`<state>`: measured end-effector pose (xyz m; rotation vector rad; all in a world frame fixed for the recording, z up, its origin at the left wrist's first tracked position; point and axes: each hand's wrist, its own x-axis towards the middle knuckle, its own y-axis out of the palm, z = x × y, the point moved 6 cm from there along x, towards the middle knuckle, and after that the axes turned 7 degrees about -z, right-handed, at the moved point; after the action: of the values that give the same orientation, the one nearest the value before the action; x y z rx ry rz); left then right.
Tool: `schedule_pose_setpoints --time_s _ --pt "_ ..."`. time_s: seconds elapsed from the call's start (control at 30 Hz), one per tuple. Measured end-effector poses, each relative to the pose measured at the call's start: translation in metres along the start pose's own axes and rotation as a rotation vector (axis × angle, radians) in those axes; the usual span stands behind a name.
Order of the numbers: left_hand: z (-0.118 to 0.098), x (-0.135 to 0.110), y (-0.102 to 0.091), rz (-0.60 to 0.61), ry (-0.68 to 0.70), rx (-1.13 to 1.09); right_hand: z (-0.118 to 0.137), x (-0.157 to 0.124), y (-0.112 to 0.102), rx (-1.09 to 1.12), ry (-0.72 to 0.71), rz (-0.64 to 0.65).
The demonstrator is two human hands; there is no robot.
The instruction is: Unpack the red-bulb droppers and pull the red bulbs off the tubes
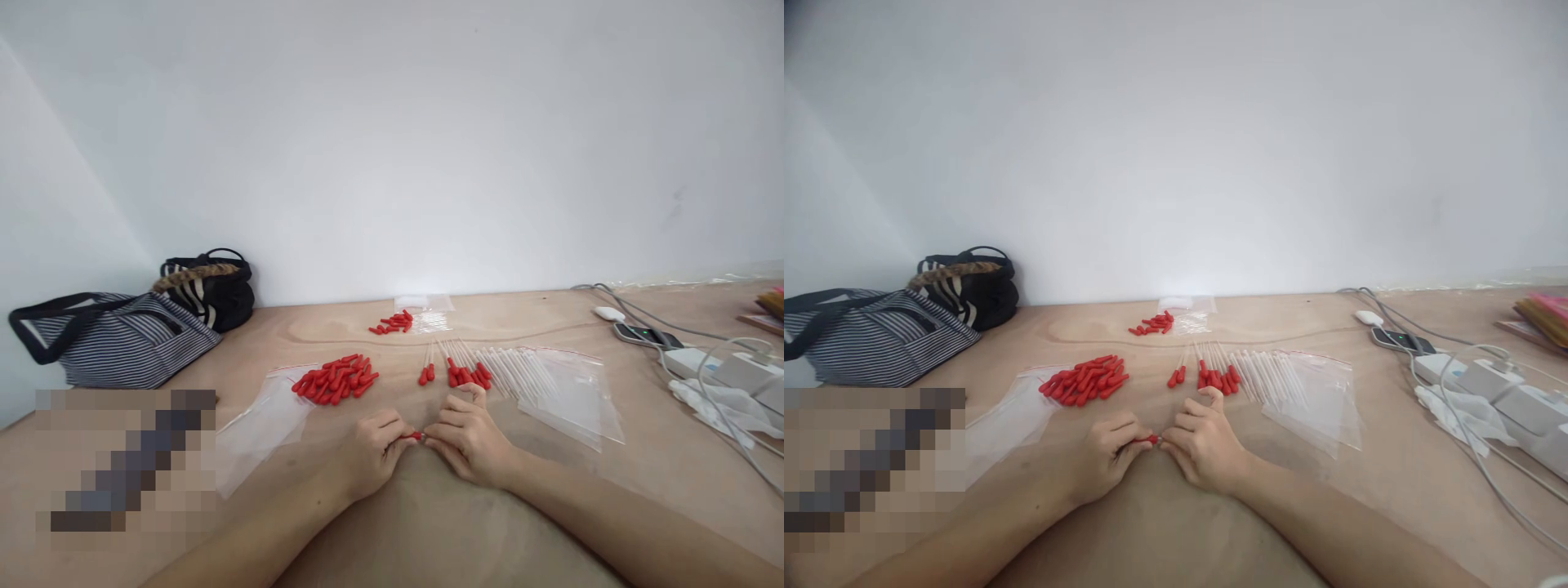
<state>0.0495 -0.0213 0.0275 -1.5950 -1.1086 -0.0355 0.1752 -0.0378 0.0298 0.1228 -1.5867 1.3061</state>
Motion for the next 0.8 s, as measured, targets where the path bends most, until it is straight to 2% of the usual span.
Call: schedule_pose_setpoints --time_s 0.17,0.43,0.5,0.63,0.73,0.8 --pt "0.001 -0.001 -0.004 -0.011 0.005 -0.009 -0.002 -0.002 0.000 0.000 0.003 -0.005" --pt "0.010 0.003 -0.020 -0.164 -0.057 0.003 -0.010 -0.003 -0.006 -0.003 0.082 -0.069" --pt "0.014 0.005 -0.029 -0.247 -0.072 0.080 -0.012 -0.002 -0.007 -0.010 0.113 -0.103" --pt "0.043 0.002 -0.065 -0.459 -0.186 0.293 -0.017 -0.003 -0.009 -0.055 0.167 -0.147" --pt "0.073 -0.007 -0.091 -0.528 -0.305 0.399 -0.025 -0.002 -0.012 -0.102 0.200 -0.168" --pt "0.087 -0.012 -0.101 -0.520 -0.349 0.454 -0.036 -0.001 -0.017 -0.132 0.261 -0.192"
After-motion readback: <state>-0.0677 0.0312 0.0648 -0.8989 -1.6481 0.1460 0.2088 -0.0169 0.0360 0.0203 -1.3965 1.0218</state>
